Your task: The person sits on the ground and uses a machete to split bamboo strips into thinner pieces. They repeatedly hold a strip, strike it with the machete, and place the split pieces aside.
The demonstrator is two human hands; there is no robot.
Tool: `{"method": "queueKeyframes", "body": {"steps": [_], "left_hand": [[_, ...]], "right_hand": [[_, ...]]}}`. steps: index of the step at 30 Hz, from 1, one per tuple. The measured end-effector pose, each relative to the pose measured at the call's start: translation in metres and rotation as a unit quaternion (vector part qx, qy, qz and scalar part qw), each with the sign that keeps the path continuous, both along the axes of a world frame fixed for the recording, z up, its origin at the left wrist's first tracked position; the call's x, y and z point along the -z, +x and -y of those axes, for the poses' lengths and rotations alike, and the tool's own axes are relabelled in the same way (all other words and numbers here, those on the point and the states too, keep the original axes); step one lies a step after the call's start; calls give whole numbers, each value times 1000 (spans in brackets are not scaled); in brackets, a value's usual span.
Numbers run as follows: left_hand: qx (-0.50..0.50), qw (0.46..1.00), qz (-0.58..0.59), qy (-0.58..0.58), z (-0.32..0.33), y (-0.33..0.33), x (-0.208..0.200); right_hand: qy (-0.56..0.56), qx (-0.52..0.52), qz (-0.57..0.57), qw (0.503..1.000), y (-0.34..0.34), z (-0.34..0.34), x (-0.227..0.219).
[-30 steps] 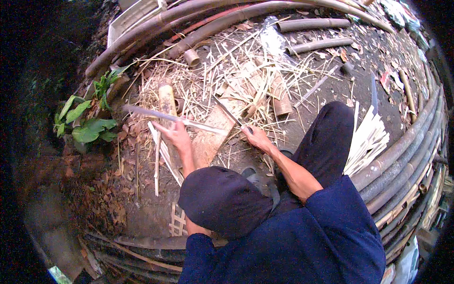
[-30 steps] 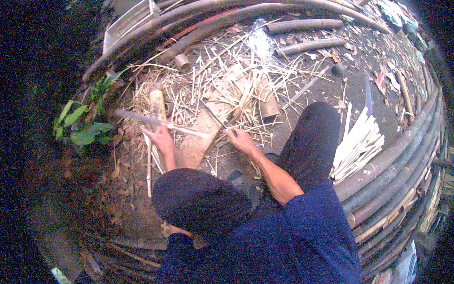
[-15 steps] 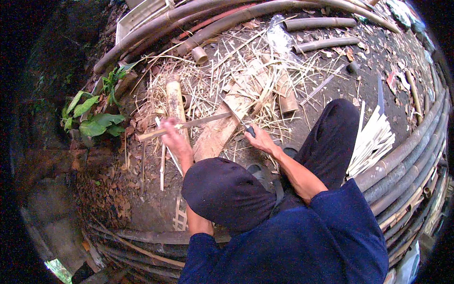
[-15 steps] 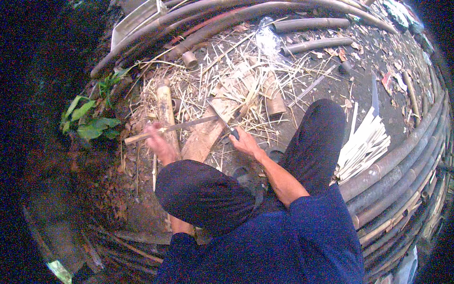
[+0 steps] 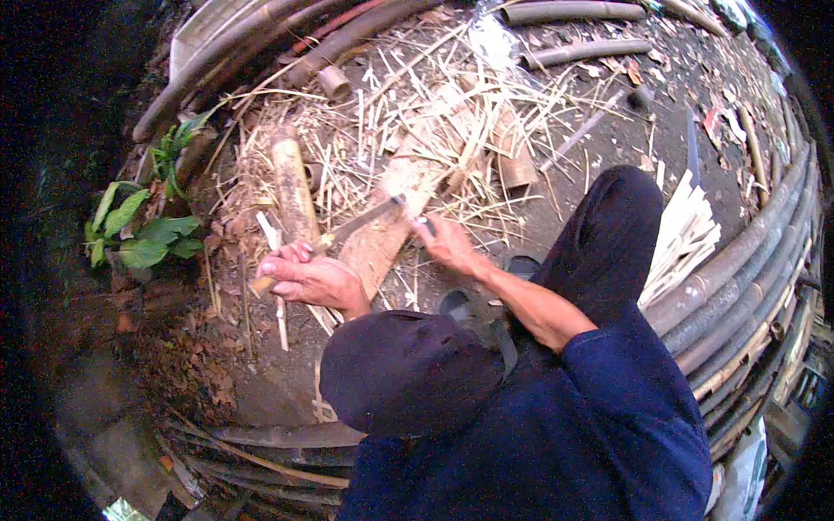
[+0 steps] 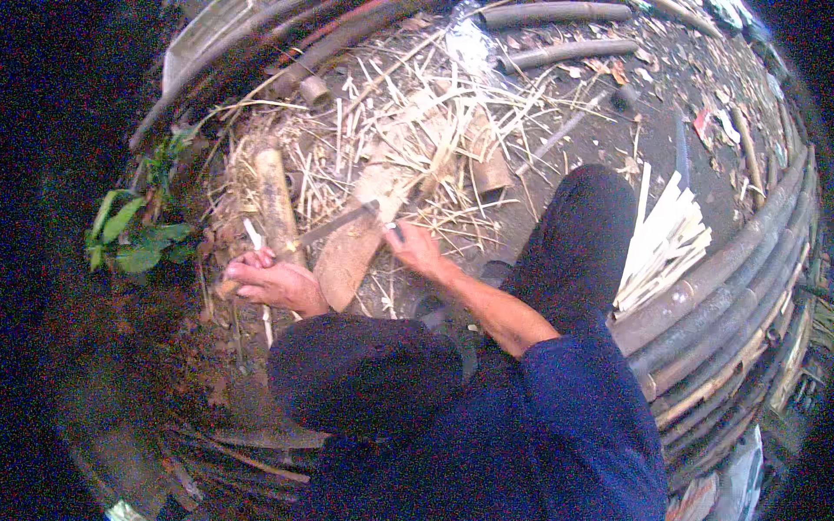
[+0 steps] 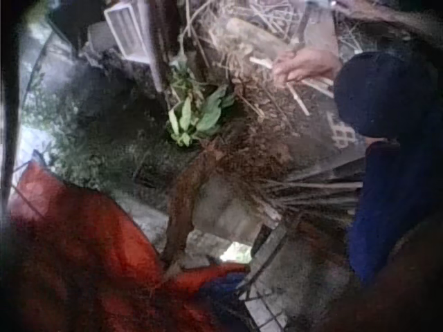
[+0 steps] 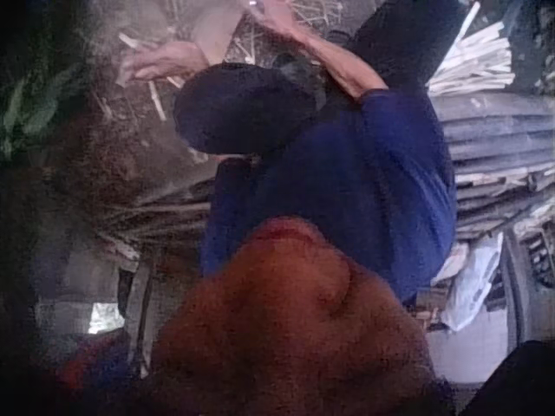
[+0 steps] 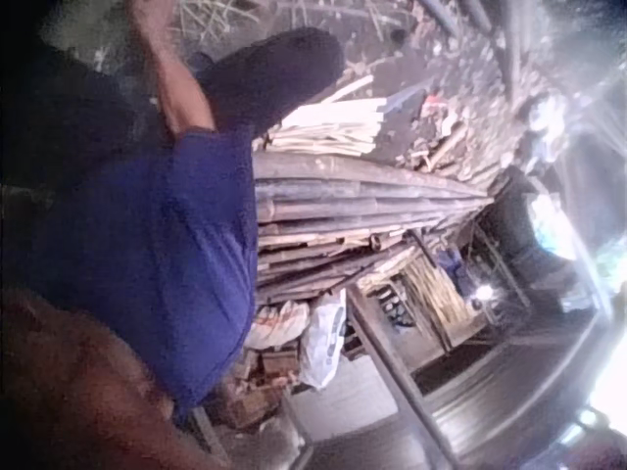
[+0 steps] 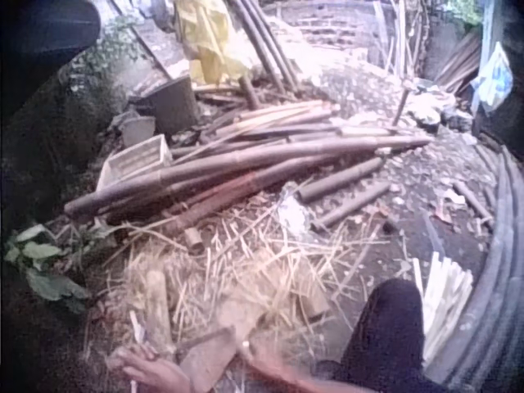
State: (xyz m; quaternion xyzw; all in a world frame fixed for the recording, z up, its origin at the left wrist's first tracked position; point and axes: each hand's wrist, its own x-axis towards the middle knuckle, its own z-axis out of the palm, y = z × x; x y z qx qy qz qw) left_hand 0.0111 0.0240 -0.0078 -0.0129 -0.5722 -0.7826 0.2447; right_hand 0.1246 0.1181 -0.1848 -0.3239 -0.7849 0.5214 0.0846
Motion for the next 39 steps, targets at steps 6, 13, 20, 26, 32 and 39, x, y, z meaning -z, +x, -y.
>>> {"method": "queueKeyframes", "body": {"steps": [6,13,20,26,32,39], "left_hand": [[-22,999,-9,-35,0,0,-1],[-58,995,-6,-75,2,-2,1],[-82,991,-32,-102,3,2,8],[-58,994,-42,-85,12,-5,7],[-49,996,-30,-72,19,-1,16],[-67,992,-25,-100,5,-2,10]], "right_hand": [[-82,-22,-35,996,4,14,-34],[-85,-129,31,988,-5,12,-67],[-111,21,9,994,1,6,-23],[-65,-16,21,998,3,4,-8],[22,-61,1,998,6,19,-12],[-16,-14,6,1000,14,19,-9]]}}
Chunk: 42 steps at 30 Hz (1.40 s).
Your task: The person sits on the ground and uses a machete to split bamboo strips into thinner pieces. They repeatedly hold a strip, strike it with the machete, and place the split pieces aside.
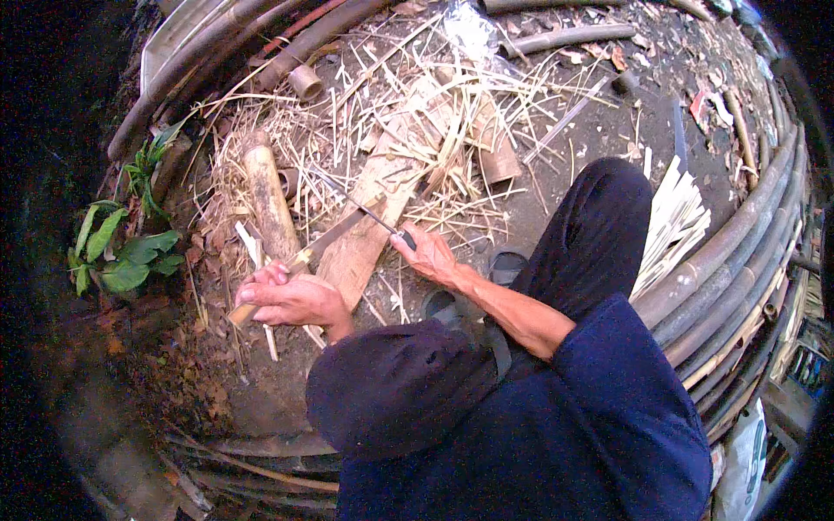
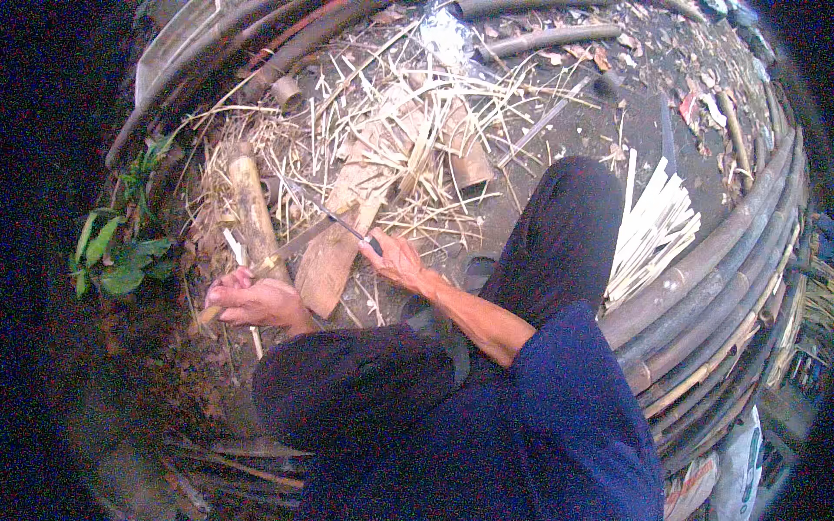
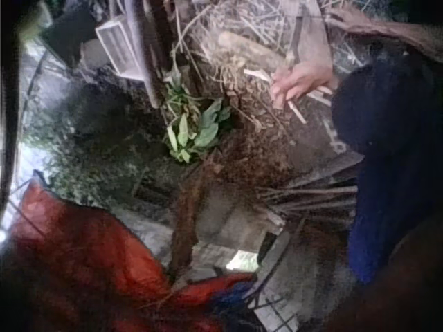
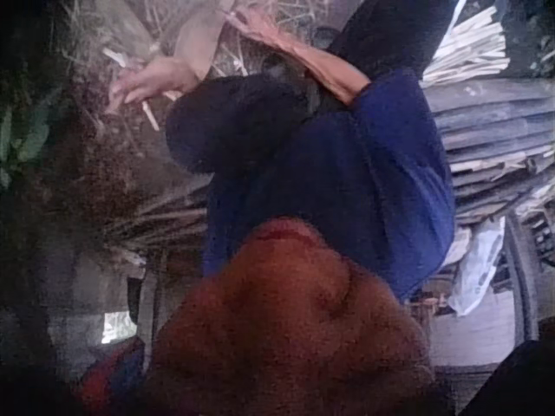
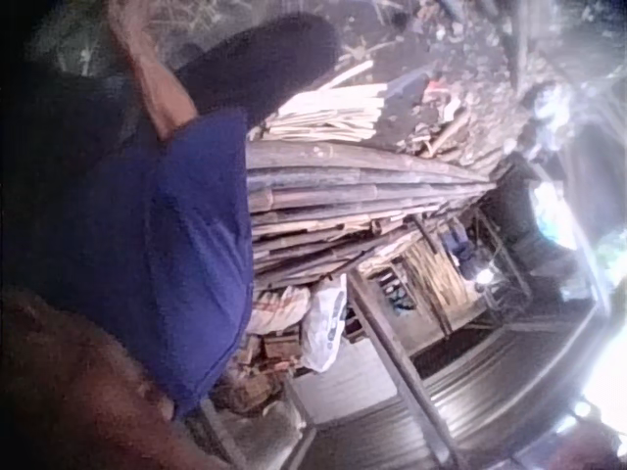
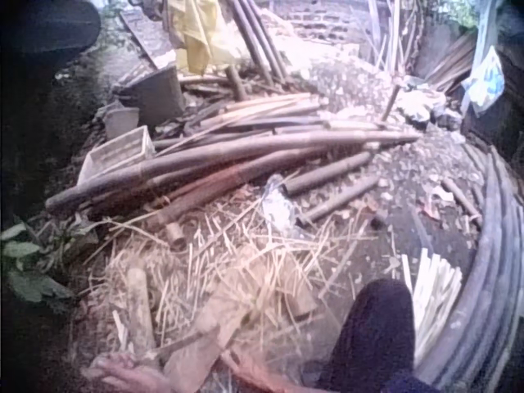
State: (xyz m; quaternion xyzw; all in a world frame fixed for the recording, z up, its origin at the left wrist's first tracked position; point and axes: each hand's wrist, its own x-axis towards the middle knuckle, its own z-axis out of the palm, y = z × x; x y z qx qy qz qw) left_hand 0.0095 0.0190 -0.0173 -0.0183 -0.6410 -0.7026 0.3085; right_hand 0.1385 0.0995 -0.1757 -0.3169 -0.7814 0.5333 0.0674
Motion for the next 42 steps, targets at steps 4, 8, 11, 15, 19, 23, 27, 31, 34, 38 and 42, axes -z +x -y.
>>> {"method": "queueKeyframes", "body": {"steps": [4,8,11,15,19,23,27,31,34,38,42], "left_hand": [[-34,998,14,56,-9,-7,-2],[19,1000,-11,16,11,-2,4],[206,951,-7,231,25,2,3],[289,850,134,419,40,20,-23],[434,719,490,231,67,30,11],[519,656,549,6,77,-11,106],[653,603,434,-146,114,-51,162],[555,734,388,-56,41,-33,73],[434,832,322,-129,27,-43,20],[324,909,166,-202,21,-55,43],[361,925,81,-87,-11,-37,51]], "right_hand": [[-23,43,9,999,4,-22,46],[11,-11,2,1000,16,-3,29],[-29,15,70,997,23,-21,40],[-119,-9,-19,993,21,-44,51],[-92,-14,60,994,25,-42,41],[-38,26,5,999,24,-37,37],[-7,-13,25,1000,6,-12,18],[-89,44,57,993,29,-48,-26],[-51,78,36,995,29,-64,-45],[-67,55,-12,996,26,-65,-78],[-113,33,-61,991,45,-65,-140]]}}
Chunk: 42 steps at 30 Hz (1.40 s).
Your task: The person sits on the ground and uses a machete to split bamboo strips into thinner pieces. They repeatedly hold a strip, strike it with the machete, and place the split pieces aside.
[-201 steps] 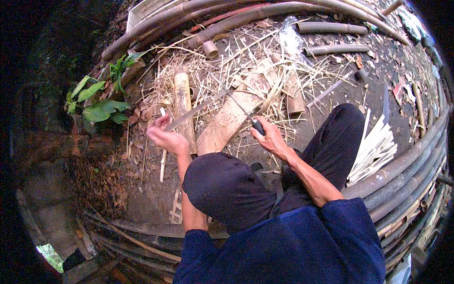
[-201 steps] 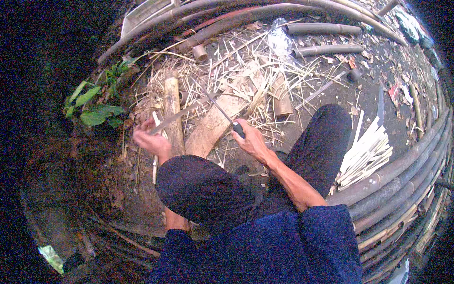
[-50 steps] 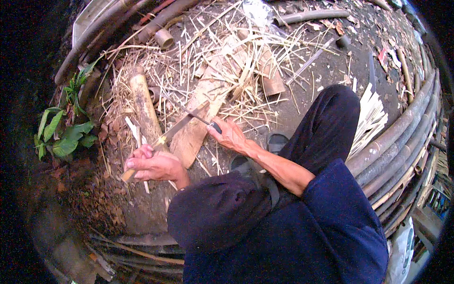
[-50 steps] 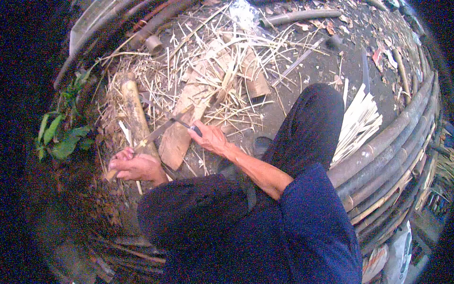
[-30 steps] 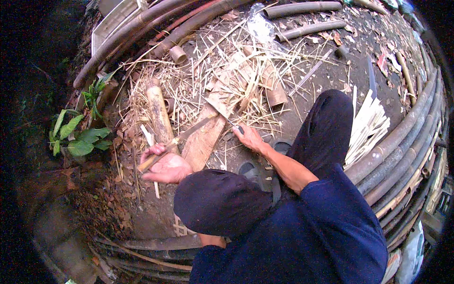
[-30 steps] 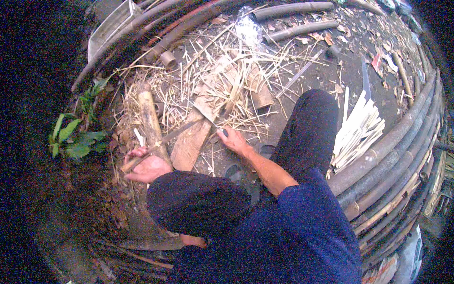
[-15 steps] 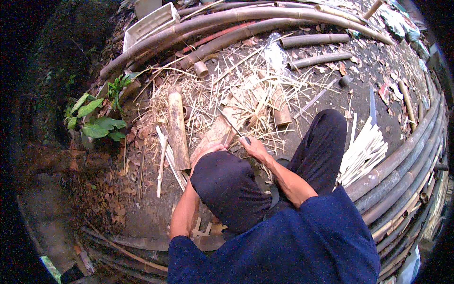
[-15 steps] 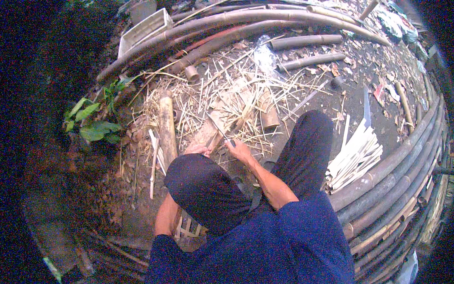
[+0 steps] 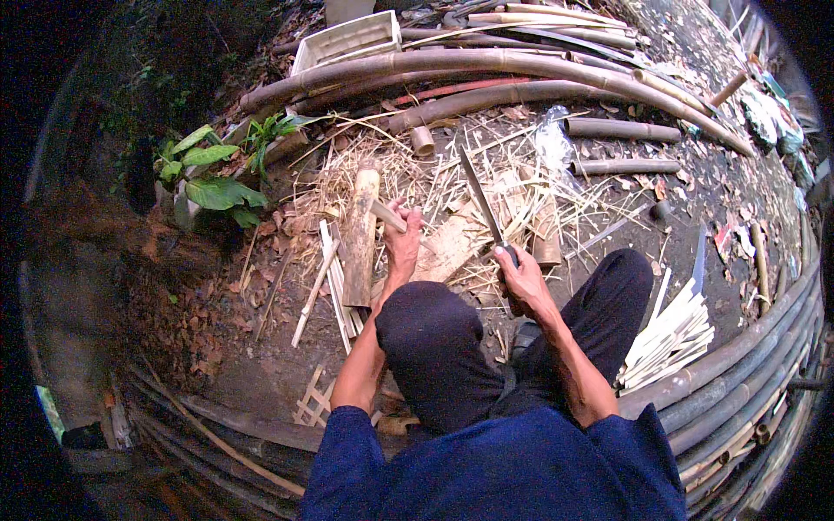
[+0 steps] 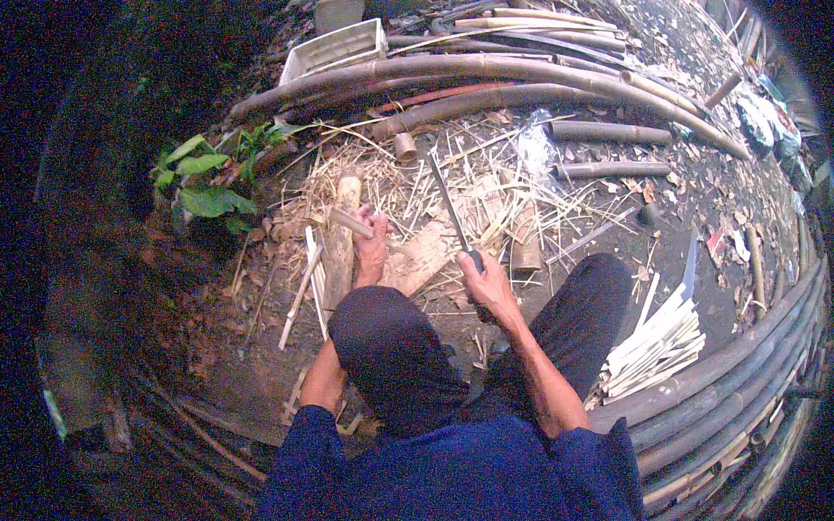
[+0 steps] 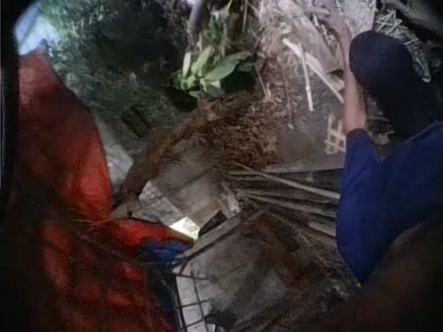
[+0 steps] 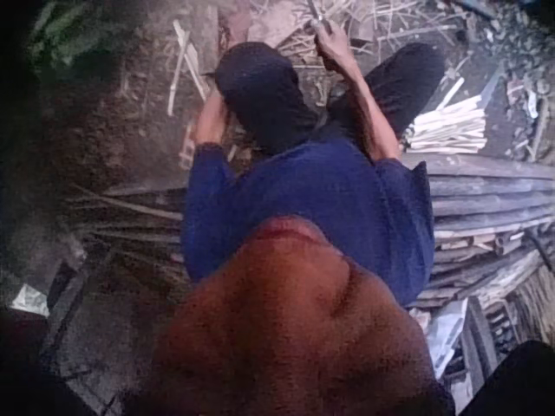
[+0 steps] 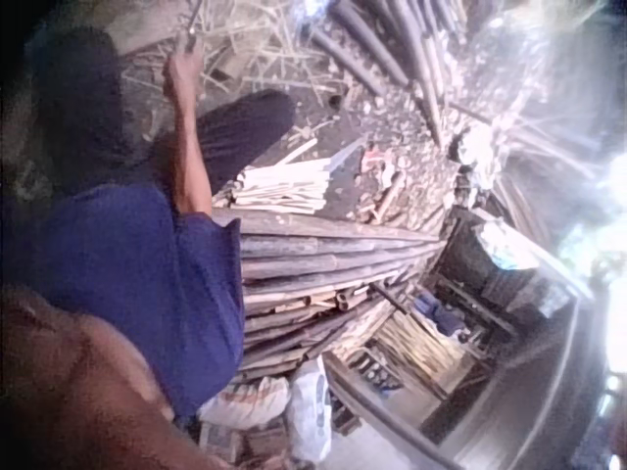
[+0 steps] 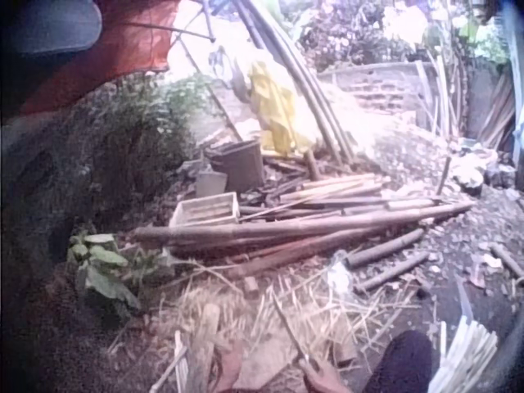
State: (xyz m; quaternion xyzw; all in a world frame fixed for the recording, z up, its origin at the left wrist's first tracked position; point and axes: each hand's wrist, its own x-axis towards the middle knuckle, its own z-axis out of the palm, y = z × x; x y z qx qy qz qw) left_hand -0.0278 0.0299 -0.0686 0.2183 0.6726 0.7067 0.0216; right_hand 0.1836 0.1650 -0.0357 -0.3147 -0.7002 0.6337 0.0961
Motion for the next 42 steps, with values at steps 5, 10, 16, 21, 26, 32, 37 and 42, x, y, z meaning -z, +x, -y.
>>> {"method": "queueKeyframes", "body": {"steps": [5,10,16,21,26,32,37,42], "left_hand": [[38,996,24,71,-22,12,-30],[106,987,-21,120,-19,28,-29],[163,969,55,178,-24,41,-30],[157,978,63,120,-20,47,-31],[175,979,68,77,-26,55,-39],[168,981,78,58,-11,53,-42],[172,978,84,87,-21,55,-41],[174,980,67,71,-19,56,-46]], "right_hand": [[23,-16,-66,997,15,-3,-38],[-26,-57,-115,991,19,24,-121],[-36,-66,-148,986,17,37,-141],[-66,-97,-120,986,13,43,-154],[-9,-84,-147,986,11,36,-128],[-103,-104,-115,982,8,42,-145],[-102,-75,-119,985,9,48,-137],[-7,-79,-107,991,10,50,-134]]}}
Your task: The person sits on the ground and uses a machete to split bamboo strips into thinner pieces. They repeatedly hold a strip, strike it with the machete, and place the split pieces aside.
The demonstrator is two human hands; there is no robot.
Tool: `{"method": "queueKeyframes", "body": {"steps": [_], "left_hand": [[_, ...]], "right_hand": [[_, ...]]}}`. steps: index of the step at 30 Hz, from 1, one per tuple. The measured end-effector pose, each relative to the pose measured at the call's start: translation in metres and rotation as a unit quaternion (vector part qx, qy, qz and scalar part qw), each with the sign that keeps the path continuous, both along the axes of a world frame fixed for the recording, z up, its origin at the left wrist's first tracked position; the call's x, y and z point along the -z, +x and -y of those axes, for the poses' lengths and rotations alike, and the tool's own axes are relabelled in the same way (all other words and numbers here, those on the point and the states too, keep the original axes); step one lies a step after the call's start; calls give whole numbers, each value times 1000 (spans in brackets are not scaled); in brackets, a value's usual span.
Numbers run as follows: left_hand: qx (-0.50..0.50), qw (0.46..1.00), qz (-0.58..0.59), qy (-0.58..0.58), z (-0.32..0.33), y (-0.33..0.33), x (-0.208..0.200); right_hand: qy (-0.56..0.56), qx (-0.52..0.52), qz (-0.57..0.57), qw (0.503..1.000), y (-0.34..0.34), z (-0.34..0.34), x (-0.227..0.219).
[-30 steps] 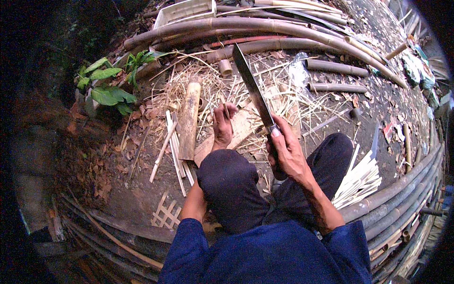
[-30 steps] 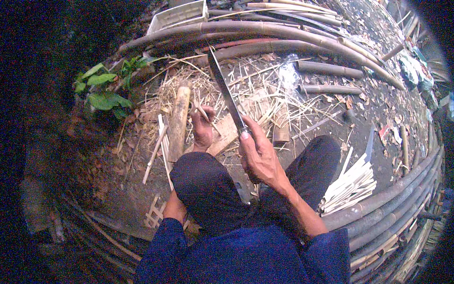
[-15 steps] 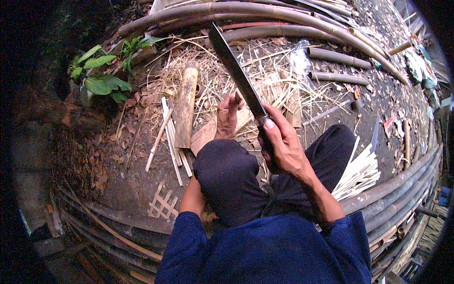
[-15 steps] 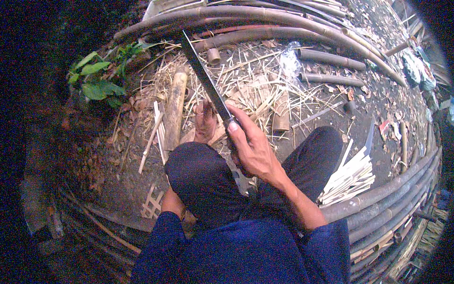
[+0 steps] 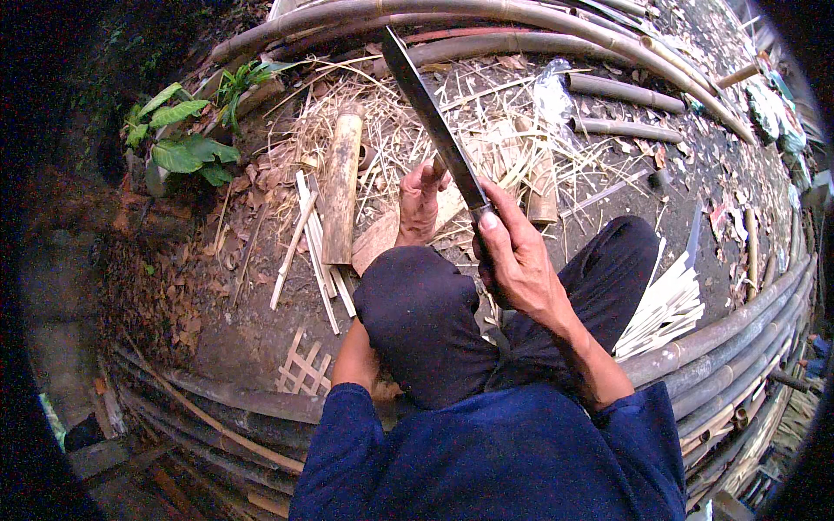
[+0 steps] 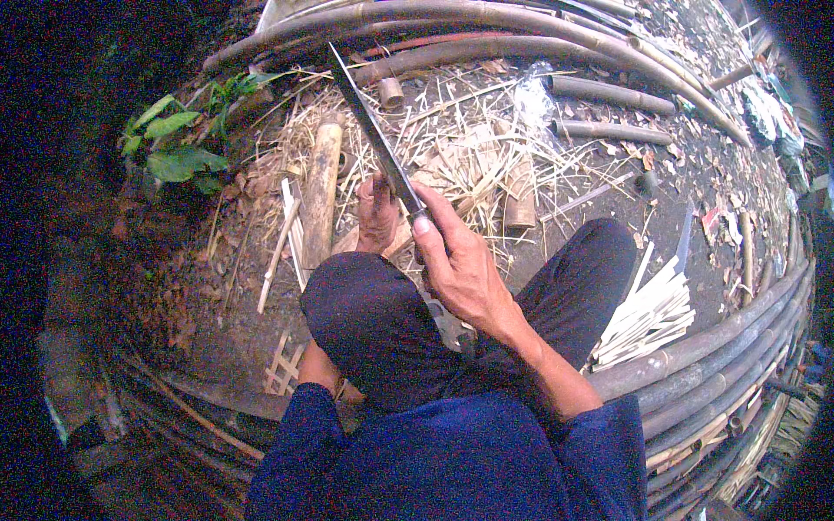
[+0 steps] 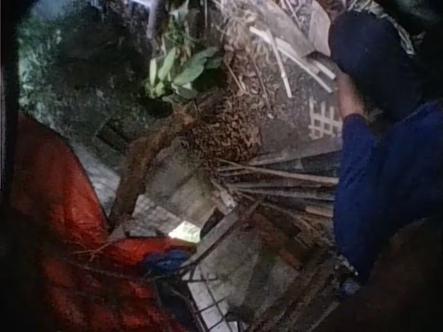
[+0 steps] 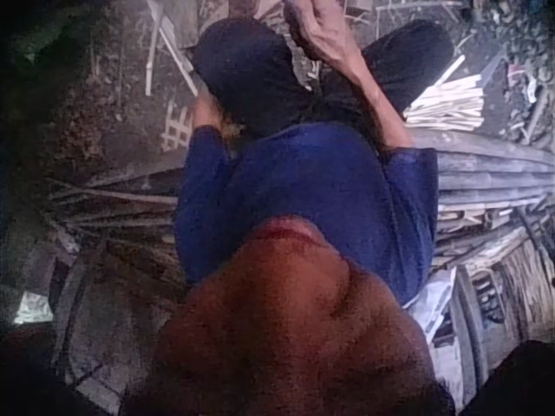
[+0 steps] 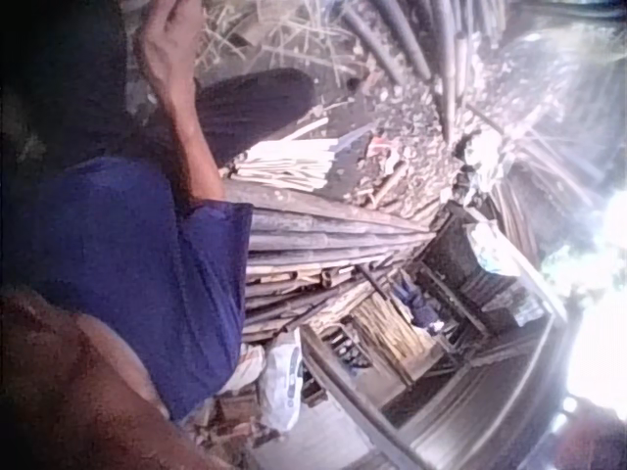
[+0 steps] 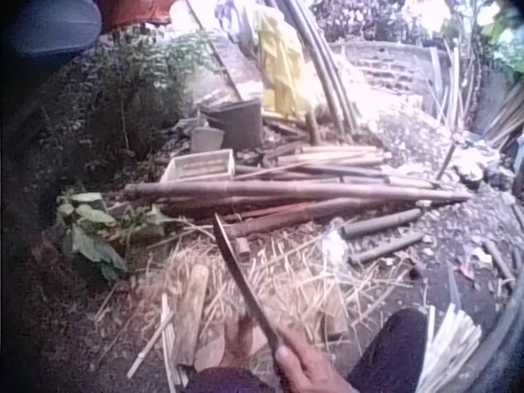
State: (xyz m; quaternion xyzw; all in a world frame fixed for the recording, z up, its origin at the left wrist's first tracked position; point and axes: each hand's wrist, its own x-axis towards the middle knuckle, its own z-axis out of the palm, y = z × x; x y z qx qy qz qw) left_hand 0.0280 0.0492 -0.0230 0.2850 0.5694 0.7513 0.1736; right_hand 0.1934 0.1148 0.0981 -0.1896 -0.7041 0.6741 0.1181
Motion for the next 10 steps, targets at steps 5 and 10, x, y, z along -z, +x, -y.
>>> {"method": "queueKeyframes", "body": {"steps": [5,10], "left_hand": [[-7,1000,3,0,3,-1,10],[0,1000,18,-19,0,-2,6]], "right_hand": [[35,-14,23,999,0,-4,-12],[61,2,14,998,-1,-1,-7]]}}
